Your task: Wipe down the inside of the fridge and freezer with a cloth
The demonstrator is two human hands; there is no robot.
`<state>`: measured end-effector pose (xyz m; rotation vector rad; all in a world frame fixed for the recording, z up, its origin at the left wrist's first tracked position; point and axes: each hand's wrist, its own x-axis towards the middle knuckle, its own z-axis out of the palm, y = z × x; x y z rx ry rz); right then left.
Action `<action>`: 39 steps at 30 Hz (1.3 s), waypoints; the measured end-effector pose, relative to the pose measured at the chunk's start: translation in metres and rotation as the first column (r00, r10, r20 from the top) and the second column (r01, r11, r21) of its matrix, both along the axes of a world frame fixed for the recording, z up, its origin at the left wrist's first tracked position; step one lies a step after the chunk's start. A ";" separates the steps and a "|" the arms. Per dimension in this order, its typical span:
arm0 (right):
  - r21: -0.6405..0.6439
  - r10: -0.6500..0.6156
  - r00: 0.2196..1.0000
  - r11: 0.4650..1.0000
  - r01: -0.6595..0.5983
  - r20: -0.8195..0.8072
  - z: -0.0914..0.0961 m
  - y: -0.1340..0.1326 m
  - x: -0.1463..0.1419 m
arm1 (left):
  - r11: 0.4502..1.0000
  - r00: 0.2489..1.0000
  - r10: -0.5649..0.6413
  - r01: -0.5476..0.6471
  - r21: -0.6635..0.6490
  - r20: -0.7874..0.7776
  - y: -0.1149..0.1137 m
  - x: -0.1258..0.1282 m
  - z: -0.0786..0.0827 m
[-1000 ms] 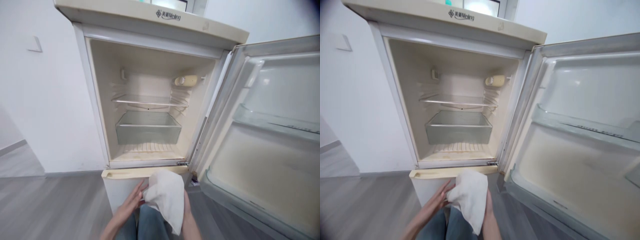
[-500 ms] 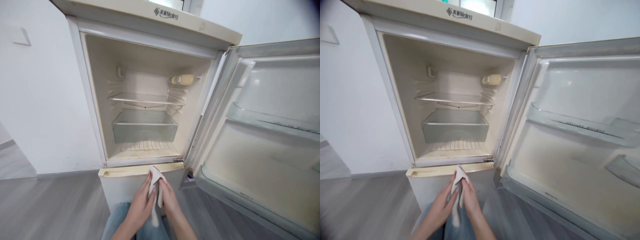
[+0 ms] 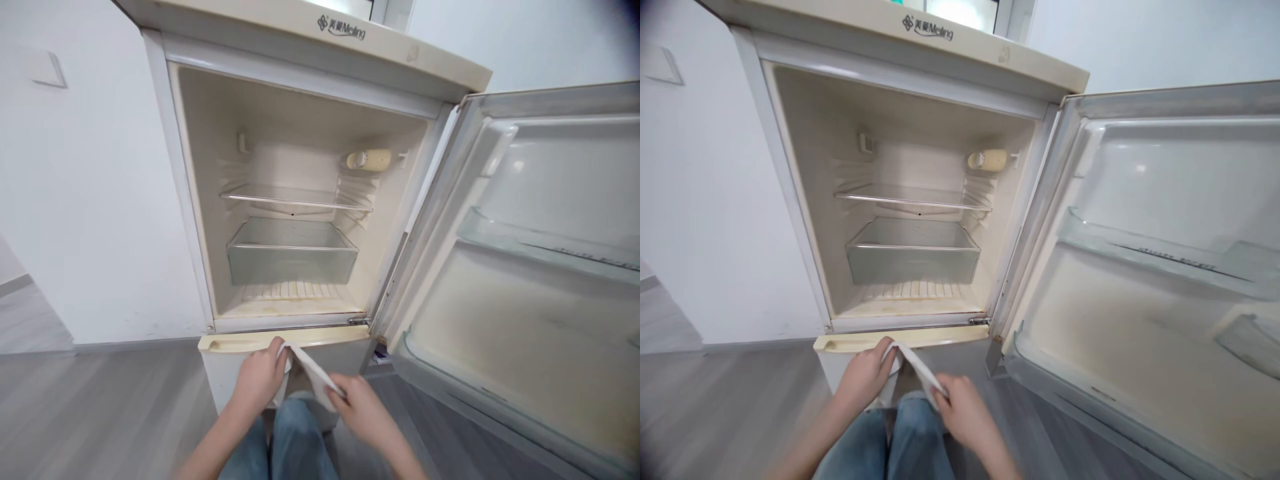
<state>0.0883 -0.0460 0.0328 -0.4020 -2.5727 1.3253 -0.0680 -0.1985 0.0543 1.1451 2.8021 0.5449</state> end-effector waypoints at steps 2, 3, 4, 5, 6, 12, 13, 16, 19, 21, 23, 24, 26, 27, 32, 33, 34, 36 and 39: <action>0.034 0.095 0.992 0.995 -0.098 0.087 -0.002 -0.008 0.004 | 1.000 1.000 -0.006 0.006 0.000 -0.010 0.004 0.002 0.003; 0.035 0.123 0.987 0.991 -0.127 0.101 -0.003 -0.010 0.005 | 1.000 1.000 -0.022 0.022 0.010 -0.009 0.005 0.002 0.005; 0.007 0.129 0.988 0.991 -0.130 0.084 -0.004 -0.010 0.006 | 0.999 0.999 -0.043 0.043 0.026 -0.002 0.005 0.001 0.006; -0.030 0.121 0.991 0.992 -0.120 0.055 -0.005 -0.008 0.006 | 0.997 0.998 -0.062 0.062 0.048 0.011 0.005 0.001 0.007; -0.074 0.106 0.994 0.992 -0.104 0.028 -0.007 -0.005 0.005 | 0.994 0.996 -0.082 0.079 0.075 0.030 0.004 -0.001 0.007; -0.340 -0.056 0.997 0.940 0.033 -0.059 -0.026 0.028 -0.001 | 0.956 0.965 -0.182 0.129 0.264 0.188 -0.005 -0.009 0.014; -0.351 -0.008 0.998 0.936 -0.015 -0.065 -0.031 0.029 -0.002 | 0.946 0.958 -0.193 0.125 0.299 0.212 -0.006 -0.009 0.015; -0.410 0.258 0.962 0.871 -0.272 -0.090 -0.050 0.017 -0.008 | 0.905 0.924 -0.242 0.105 0.412 0.297 -0.004 -0.009 0.020; -0.462 0.230 0.967 0.849 -0.256 -0.113 -0.069 0.004 -0.016 | 0.867 0.860 -0.293 0.054 0.495 0.419 0.006 -0.009 0.020; -0.424 0.022 0.994 0.903 -0.067 -0.111 -0.076 0.010 -0.016 | 0.859 0.819 -0.301 0.011 0.512 0.488 0.016 -0.012 0.014; -0.379 -0.193 0.972 0.916 0.129 -0.135 -0.077 0.029 -0.007 | 0.867 0.788 -0.304 -0.005 0.499 0.536 0.027 -0.014 0.001; -0.371 -0.278 0.948 0.906 0.205 -0.155 -0.075 0.042 0.001 | 0.874 0.774 -0.311 0.004 0.486 0.552 0.033 -0.015 -0.006; -0.379 -0.389 0.904 0.874 0.303 -0.175 -0.068 0.065 0.022 | 0.889 0.736 -0.338 0.046 0.455 0.587 0.042 -0.013 -0.024; -0.381 -0.418 0.893 0.863 0.332 -0.169 -0.063 0.075 0.033 | 0.895 0.707 -0.363 0.084 0.438 0.606 0.045 -0.012 -0.033; -0.402 -0.448 0.883 0.841 0.362 -0.142 -0.032 0.085 0.078 | 0.793 0.346 -0.567 0.474 0.382 0.747 0.046 -0.004 -0.066; -0.421 -0.442 0.885 0.837 0.349 -0.145 -0.025 0.083 0.084 | 0.749 0.289 -0.585 0.550 0.369 0.758 0.044 -0.005 -0.069; -0.447 -0.433 0.889 0.832 0.330 -0.151 -0.019 0.081 0.089 | 0.720 0.272 -0.592 0.601 0.347 0.758 0.042 -0.006 -0.070; -0.513 -0.412 0.896 0.812 0.279 -0.165 -0.008 0.078 0.096 | 0.727 0.321 -0.595 0.605 0.324 0.737 0.035 -0.011 -0.071; -0.628 -0.423 0.888 0.744 0.228 -0.179 -0.003 0.076 0.100 | 0.810 0.313 -0.585 0.272 0.519 0.749 0.023 -0.015 -0.072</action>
